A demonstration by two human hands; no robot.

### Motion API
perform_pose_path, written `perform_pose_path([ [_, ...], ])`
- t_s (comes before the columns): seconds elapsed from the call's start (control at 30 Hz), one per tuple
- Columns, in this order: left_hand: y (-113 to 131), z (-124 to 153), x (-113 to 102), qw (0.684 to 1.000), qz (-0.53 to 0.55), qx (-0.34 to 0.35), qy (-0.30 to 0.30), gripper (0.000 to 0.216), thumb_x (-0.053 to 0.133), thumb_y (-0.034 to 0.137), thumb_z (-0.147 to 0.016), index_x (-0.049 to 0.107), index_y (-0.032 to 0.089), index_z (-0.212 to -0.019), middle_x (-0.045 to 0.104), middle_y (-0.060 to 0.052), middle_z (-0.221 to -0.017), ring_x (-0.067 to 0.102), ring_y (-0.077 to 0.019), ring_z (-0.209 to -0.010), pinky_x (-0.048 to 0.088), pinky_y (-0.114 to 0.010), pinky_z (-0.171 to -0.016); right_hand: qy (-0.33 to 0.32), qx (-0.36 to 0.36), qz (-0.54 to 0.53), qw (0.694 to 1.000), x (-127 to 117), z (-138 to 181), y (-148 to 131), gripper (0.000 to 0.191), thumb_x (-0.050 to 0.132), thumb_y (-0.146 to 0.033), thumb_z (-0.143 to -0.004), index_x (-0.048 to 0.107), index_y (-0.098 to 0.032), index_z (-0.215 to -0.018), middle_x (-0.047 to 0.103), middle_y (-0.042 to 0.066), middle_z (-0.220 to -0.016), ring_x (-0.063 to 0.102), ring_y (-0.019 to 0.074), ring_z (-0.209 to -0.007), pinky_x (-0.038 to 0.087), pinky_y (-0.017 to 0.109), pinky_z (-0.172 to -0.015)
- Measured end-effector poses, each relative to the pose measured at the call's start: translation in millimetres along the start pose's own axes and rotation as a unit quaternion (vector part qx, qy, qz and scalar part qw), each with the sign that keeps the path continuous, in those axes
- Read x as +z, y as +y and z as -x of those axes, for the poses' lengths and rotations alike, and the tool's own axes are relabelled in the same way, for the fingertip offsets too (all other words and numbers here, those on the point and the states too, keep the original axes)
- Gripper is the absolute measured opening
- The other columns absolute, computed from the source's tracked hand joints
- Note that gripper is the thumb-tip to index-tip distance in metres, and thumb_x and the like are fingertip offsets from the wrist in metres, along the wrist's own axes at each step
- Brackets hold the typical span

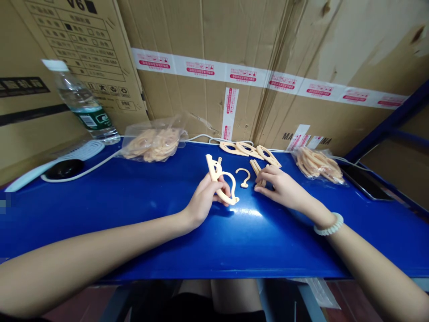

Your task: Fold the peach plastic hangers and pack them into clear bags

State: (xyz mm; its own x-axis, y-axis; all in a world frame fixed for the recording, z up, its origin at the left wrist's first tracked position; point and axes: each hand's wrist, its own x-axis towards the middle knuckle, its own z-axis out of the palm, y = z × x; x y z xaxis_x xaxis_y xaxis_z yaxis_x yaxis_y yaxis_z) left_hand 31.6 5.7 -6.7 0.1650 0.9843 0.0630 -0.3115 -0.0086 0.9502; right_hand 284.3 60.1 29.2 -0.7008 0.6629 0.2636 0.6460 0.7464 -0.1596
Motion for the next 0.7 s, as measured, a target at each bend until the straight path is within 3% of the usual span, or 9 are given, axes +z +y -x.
perform_pose_path([
  [0.1,-1,-1,-3,0.994,-0.082,0.069,0.001,0.015,0.051,0.031,-0.093,0.050,0.018,-0.099,0.060,0.001,-0.075,0.061,-0.0141,-0.065,0.052,-0.025,-0.056,0.053,-0.009,-0.011,0.999,-5,0,-13,0.027,0.062,-0.039,-0.096,0.065,-0.019,-0.114,0.066,0.014,-0.114,0.062,0.0298,-0.109,0.051,0.049,-0.096],
  [0.23,0,-4,-9,0.960,-0.212,0.181,-0.020,0.024,0.048,0.036,-0.101,0.056,0.016,-0.112,0.060,-0.003,-0.091,0.060,-0.0137,-0.070,0.051,-0.024,-0.057,0.099,-0.049,-0.097,0.989,-6,1,-38,0.041,0.064,-0.036,-0.095,0.055,-0.025,-0.134,0.059,0.012,-0.134,0.053,0.0293,-0.130,0.044,0.049,-0.110],
  [0.33,1,-4,-11,0.936,-0.272,0.223,-0.031,0.031,0.048,0.031,-0.102,0.055,0.018,-0.129,0.064,-0.007,-0.104,0.063,-0.0166,-0.082,0.053,-0.025,-0.063,0.078,-0.078,-0.144,0.983,-5,3,-53,0.049,0.066,-0.034,-0.095,0.049,-0.028,-0.140,0.052,0.012,-0.145,0.044,0.0283,-0.141,0.039,0.048,-0.117],
  [0.43,1,-4,-12,0.917,-0.303,0.256,-0.038,0.032,0.050,0.028,-0.101,0.058,0.019,-0.131,0.063,-0.009,-0.114,0.063,-0.0189,-0.092,0.054,-0.027,-0.070,0.045,-0.086,-0.178,0.979,-5,5,-61,0.050,0.066,-0.034,-0.095,0.049,-0.029,-0.142,0.046,0.010,-0.151,0.036,0.0271,-0.147,0.035,0.047,-0.120],
  [0.7,1,-4,-12,0.888,-0.340,0.306,-0.044,0.029,0.053,0.022,-0.101,0.063,0.018,-0.127,0.057,-0.006,-0.104,0.059,-0.0150,-0.087,0.054,-0.025,-0.071,0.033,-0.035,-0.290,0.956,-6,6,-59,0.053,0.065,-0.036,-0.096,0.049,-0.035,-0.147,0.047,0.007,-0.154,0.033,0.0275,-0.150,0.043,0.048,-0.115],
])
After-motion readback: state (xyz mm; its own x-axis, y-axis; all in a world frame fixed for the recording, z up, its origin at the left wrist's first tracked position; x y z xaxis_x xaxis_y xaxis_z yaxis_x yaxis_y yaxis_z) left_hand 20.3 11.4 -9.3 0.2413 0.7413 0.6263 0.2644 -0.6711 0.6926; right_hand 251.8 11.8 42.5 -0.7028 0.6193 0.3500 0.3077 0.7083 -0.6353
